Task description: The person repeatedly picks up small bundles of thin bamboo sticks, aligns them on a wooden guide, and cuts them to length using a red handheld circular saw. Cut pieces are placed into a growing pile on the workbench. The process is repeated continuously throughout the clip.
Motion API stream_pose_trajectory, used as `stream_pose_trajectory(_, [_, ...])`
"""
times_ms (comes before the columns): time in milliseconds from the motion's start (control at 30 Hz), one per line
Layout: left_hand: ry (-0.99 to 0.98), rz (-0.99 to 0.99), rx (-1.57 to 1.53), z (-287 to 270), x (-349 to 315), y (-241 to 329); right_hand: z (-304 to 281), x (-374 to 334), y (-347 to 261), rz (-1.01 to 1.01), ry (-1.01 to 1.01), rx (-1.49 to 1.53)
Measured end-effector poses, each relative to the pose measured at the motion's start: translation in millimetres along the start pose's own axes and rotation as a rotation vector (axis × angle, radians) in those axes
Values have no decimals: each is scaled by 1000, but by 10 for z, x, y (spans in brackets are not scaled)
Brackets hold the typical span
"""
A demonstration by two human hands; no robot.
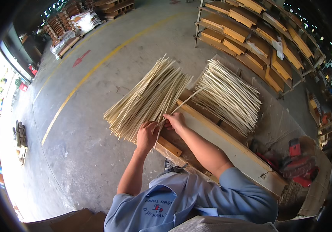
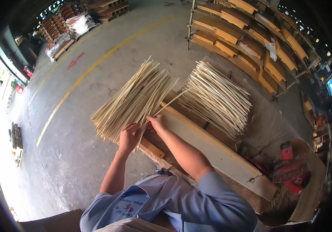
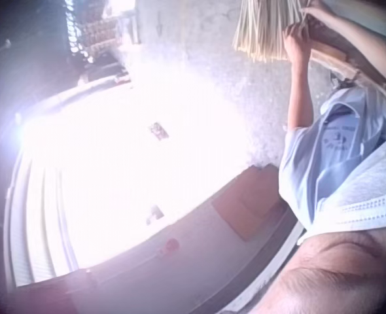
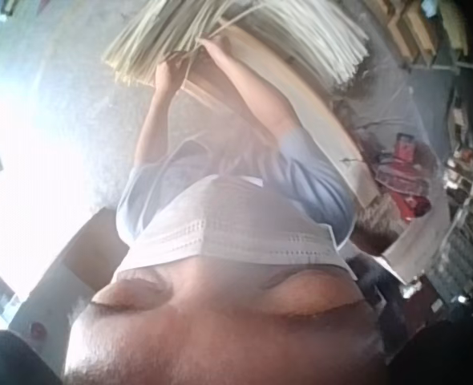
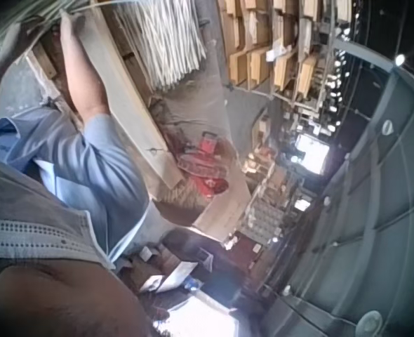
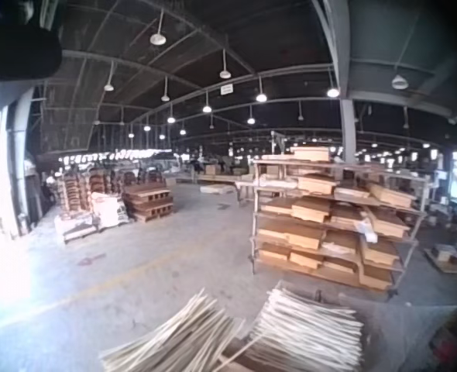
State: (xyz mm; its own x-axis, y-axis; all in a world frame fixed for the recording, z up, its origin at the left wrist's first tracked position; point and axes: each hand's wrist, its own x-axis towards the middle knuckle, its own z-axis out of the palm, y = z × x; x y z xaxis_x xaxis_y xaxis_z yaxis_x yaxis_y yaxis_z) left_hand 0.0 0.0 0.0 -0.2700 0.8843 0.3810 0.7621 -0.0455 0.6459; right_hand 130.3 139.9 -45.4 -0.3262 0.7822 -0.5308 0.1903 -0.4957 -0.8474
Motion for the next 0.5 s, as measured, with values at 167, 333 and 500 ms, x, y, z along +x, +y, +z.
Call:
stream_pose_trajectory(167, [-33, -25, -9, -100, 192, -245, 244, 28, -107, -72, 92, -59])
stream_pose_trajectory(333, [-104, -124, -38, -12, 310, -196, 165, 118, -6, -118, 168, -258])
stream_pose_trajectory(500, [-80, -120, 114, 46, 421, -152, 186, 33, 18, -104, 190, 50])
